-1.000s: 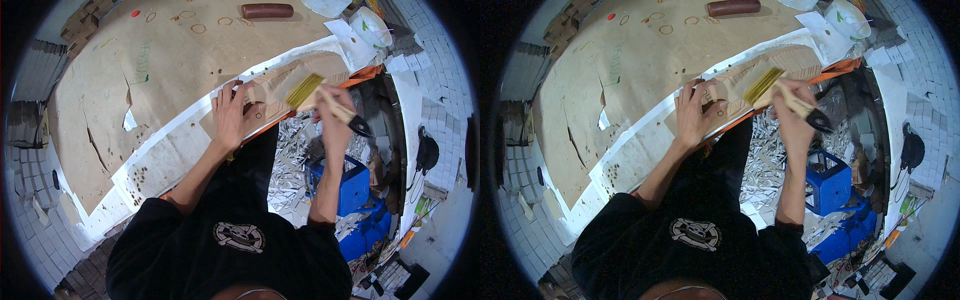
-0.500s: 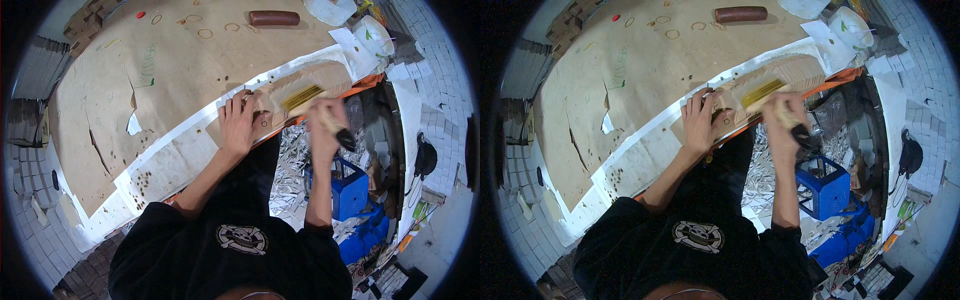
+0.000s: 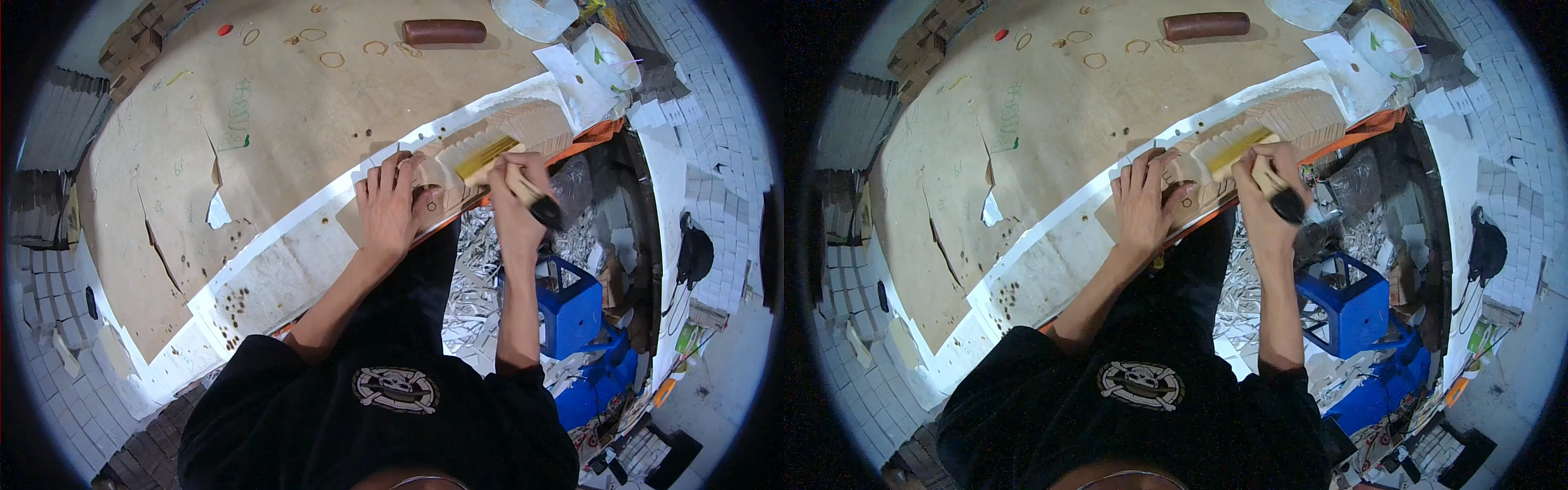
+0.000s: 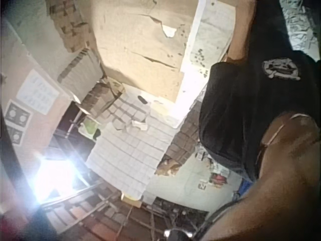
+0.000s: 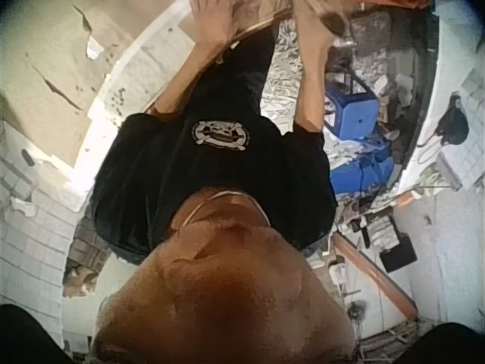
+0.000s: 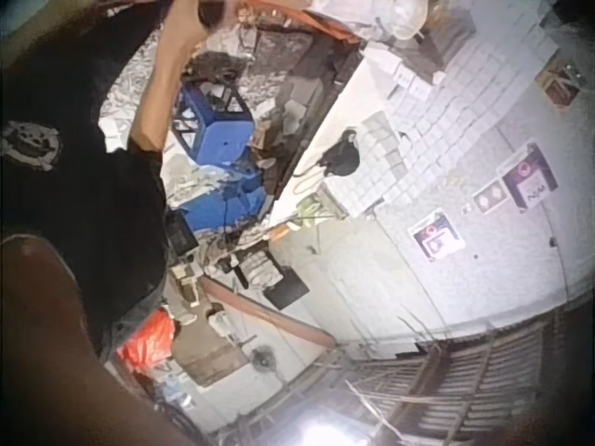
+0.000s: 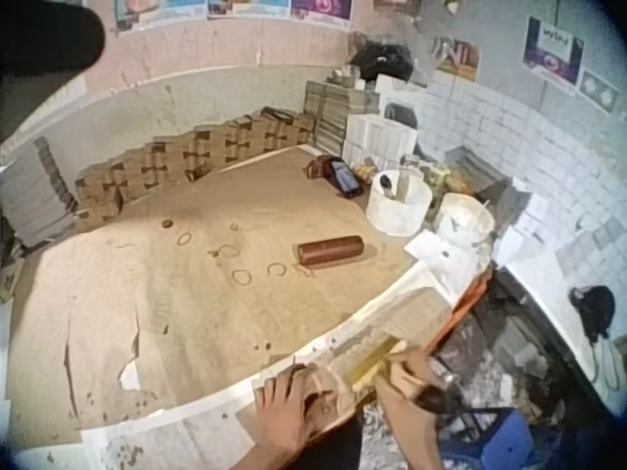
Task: The person is gluing and assembling small cardboard components onto a larger base, using a brush to apply glue and manually aligning the pieces.
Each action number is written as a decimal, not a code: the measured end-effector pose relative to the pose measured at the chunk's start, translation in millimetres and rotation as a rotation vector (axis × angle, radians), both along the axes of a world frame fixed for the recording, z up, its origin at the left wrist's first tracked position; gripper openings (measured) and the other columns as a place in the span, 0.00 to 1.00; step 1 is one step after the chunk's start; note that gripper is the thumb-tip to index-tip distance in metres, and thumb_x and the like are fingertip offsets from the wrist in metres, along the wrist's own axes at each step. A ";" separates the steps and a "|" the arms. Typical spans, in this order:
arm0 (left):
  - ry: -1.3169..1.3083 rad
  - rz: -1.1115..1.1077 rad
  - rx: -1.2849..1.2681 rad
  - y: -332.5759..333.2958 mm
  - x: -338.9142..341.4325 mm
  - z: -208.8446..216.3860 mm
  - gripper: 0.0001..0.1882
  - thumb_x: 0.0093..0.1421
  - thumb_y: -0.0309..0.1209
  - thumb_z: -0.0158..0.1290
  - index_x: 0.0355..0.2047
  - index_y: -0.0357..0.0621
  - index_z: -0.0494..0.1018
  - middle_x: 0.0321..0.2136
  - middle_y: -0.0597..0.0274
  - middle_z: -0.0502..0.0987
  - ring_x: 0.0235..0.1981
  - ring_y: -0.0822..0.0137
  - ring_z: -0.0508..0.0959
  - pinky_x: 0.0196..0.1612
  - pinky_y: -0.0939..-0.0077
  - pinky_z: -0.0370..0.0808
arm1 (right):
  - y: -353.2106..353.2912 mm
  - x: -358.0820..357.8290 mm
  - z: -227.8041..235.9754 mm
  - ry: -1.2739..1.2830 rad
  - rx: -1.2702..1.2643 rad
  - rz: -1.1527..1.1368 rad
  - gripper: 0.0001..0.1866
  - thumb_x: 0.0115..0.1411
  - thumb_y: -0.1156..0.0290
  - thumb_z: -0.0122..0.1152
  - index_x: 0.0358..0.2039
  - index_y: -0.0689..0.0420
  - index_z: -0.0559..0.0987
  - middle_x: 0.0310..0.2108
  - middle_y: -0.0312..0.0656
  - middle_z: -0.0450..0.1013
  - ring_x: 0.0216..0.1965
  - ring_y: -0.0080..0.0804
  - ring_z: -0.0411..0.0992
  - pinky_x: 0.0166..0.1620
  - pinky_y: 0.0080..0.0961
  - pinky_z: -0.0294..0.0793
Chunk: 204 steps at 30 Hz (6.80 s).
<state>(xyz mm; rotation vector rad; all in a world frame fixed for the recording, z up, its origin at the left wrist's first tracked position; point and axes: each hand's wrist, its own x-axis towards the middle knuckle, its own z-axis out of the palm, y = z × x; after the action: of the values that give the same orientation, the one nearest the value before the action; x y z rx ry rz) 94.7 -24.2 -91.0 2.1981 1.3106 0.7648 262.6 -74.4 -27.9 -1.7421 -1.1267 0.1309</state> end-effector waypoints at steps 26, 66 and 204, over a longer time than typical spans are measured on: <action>0.008 0.022 0.006 0.5 -4.3 -5.4 0.39 0.56 0.46 0.66 0.65 0.45 0.68 0.57 0.53 0.70 0.57 0.52 0.68 0.58 0.55 0.61 | 18.9 18.4 16.3 0.266 -0.031 -0.092 0.06 0.58 0.80 0.66 0.36 0.63 0.78 0.30 0.37 0.76 0.30 0.22 0.73 0.35 0.21 0.73; 0.079 0.042 0.050 1.6 -6.9 -5.9 0.38 0.59 0.47 0.65 0.66 0.47 0.68 0.57 0.55 0.70 0.59 0.53 0.68 0.59 0.56 0.60 | 8.1 24.1 47.9 0.095 -0.151 -0.106 0.10 0.59 0.73 0.66 0.41 0.58 0.79 0.29 0.43 0.79 0.34 0.23 0.77 0.42 0.23 0.75; 0.236 -0.523 0.455 60.9 -46.3 -1.1 0.23 0.57 0.38 0.59 0.54 0.63 0.80 0.66 0.67 0.69 0.52 0.61 0.72 0.52 0.62 0.70 | -13.6 -37.9 -45.0 -0.848 -0.270 0.252 0.28 0.66 0.47 0.60 0.58 0.53 0.80 0.59 0.34 0.76 0.72 0.35 0.57 0.68 0.67 0.41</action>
<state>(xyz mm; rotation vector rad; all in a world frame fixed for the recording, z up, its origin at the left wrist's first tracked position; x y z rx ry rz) 48.4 36.7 -92.0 2.8926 0.6246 0.6495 224.8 -88.0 -72.9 -1.9352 -2.0155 -0.3551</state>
